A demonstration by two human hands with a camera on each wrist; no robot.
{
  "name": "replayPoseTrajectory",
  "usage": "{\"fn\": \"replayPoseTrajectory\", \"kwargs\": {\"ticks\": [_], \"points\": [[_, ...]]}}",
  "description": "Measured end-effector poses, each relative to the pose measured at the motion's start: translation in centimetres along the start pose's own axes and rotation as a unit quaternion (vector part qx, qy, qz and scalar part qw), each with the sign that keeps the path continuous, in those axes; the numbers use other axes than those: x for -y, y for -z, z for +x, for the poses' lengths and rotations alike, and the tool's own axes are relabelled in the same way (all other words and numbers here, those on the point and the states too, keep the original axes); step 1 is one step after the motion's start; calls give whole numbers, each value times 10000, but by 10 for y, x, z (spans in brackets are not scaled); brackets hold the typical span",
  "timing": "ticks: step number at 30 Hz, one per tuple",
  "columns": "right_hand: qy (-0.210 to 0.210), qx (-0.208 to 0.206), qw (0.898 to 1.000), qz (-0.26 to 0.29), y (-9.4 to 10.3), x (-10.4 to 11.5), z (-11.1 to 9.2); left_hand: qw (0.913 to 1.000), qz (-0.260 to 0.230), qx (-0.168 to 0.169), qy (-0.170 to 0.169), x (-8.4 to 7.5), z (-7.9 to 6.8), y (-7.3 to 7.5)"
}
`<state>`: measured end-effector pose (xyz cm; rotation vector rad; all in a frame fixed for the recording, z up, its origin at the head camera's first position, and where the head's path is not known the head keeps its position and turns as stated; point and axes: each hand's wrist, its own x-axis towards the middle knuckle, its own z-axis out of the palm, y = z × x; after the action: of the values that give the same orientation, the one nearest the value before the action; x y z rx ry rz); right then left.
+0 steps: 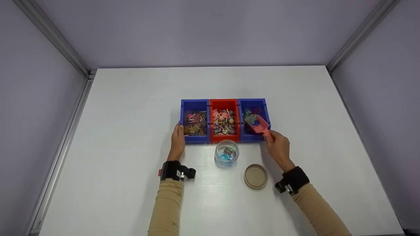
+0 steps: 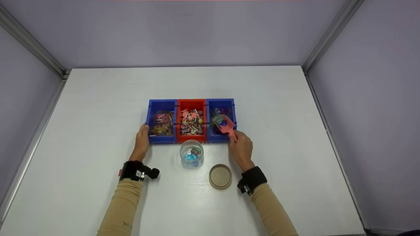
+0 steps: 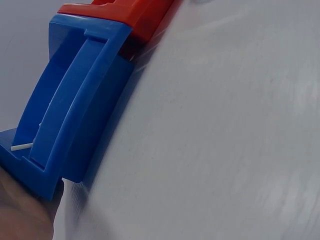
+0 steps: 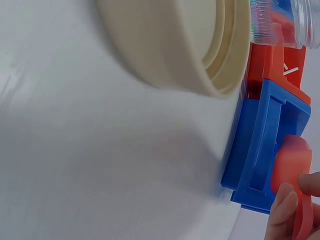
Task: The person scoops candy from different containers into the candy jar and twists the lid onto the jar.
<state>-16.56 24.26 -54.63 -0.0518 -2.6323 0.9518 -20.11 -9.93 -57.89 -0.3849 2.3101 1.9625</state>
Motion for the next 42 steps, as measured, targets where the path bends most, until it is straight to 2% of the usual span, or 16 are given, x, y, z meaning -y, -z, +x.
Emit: {"fn": "replayPoseTrajectory", "kwargs": {"ticks": [8,14,20,28,36,42], "points": [[172,-31,9998,71,3,0,1,10000,78,-54,2,-2,0,0],[48,193,9997,126,8,2,2,9999,81,-42,47,-2,-1,0],[-33,441,9990,101,15,1,1,10000,51,-54,-66,-1,-1,1],[338,398,9986,87,24,3,-2,10000,21,-7,-42,0,-1,1],[464,464,9978,116,35,7,-5,10000,-9,87,-11,0,-1,0],[826,466,9952,223,41,11,-9,10000,-22,61,28,1,1,0]]}}
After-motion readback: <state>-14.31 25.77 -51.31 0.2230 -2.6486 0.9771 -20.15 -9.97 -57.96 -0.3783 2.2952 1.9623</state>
